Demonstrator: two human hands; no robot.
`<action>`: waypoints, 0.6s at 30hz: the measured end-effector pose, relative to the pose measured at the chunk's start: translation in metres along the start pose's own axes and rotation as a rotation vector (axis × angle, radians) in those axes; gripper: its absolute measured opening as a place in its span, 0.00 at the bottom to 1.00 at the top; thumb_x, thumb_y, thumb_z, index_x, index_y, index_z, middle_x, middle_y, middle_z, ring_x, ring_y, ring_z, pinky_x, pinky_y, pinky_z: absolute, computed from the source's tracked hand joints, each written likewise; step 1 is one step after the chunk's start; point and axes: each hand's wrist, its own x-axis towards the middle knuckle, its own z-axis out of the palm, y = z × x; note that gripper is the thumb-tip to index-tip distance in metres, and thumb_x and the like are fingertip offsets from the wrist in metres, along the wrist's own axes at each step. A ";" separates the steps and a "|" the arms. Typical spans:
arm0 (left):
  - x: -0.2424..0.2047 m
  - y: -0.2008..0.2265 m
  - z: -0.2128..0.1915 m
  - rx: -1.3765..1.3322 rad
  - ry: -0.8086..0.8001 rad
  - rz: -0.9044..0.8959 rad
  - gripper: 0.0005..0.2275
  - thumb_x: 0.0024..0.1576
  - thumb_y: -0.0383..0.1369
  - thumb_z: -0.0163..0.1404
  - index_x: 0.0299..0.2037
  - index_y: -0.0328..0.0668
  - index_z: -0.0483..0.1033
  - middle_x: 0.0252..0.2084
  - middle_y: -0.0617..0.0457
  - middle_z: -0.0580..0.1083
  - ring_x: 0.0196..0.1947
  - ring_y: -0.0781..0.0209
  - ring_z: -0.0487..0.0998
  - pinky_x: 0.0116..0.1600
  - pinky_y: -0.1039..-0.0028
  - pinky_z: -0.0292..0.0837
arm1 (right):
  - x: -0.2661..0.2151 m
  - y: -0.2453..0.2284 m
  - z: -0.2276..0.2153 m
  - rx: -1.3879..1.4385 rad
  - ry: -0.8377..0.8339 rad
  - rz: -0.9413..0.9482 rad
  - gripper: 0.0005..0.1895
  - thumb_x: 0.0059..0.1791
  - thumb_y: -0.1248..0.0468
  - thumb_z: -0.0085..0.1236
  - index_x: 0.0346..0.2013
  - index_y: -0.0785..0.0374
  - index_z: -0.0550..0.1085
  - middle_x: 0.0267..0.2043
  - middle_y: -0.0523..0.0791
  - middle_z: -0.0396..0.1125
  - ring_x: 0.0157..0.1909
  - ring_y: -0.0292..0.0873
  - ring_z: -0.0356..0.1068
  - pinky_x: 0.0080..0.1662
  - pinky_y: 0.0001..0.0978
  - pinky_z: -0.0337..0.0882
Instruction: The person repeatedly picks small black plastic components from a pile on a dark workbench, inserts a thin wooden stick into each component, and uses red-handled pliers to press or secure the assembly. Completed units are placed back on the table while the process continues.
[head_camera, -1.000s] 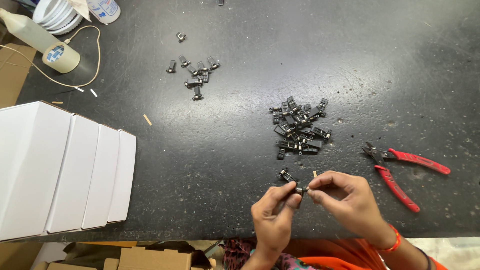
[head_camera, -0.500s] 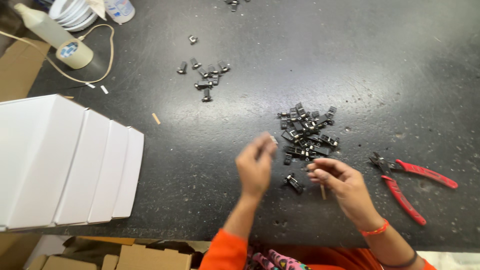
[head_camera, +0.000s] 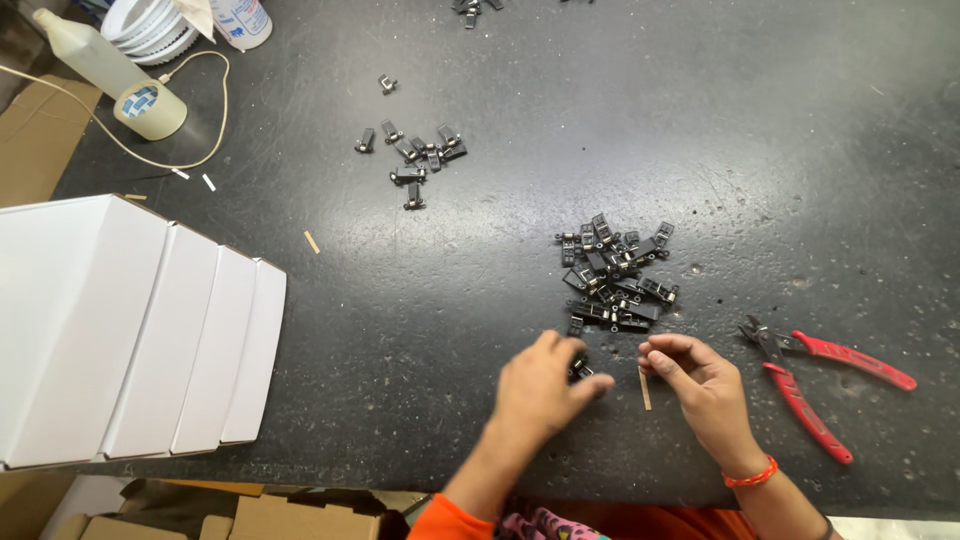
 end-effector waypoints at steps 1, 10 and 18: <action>-0.004 0.006 0.005 0.042 0.018 0.013 0.21 0.42 0.40 0.68 0.42 0.38 0.79 0.39 0.43 0.75 0.37 0.44 0.79 0.40 0.59 0.74 | 0.001 0.000 0.001 -0.028 -0.001 0.002 0.12 0.51 0.70 0.56 0.49 0.71 0.76 0.46 0.48 0.76 0.47 0.41 0.76 0.52 0.33 0.75; -0.012 -0.009 0.031 -0.934 -0.018 -0.053 0.14 0.57 0.23 0.55 0.54 0.37 0.79 0.48 0.50 0.80 0.46 0.62 0.82 0.54 0.68 0.79 | 0.001 -0.002 0.011 -0.106 -0.155 0.082 0.13 0.51 0.69 0.56 0.49 0.69 0.78 0.43 0.45 0.76 0.43 0.36 0.74 0.47 0.28 0.74; -0.022 0.019 0.063 -1.498 0.284 -0.342 0.13 0.64 0.25 0.46 0.58 0.28 0.72 0.53 0.46 0.74 0.51 0.60 0.72 0.61 0.68 0.68 | -0.028 -0.014 0.063 -0.306 -0.059 -0.119 0.14 0.45 0.70 0.64 0.43 0.67 0.72 0.33 0.42 0.72 0.37 0.34 0.72 0.41 0.28 0.74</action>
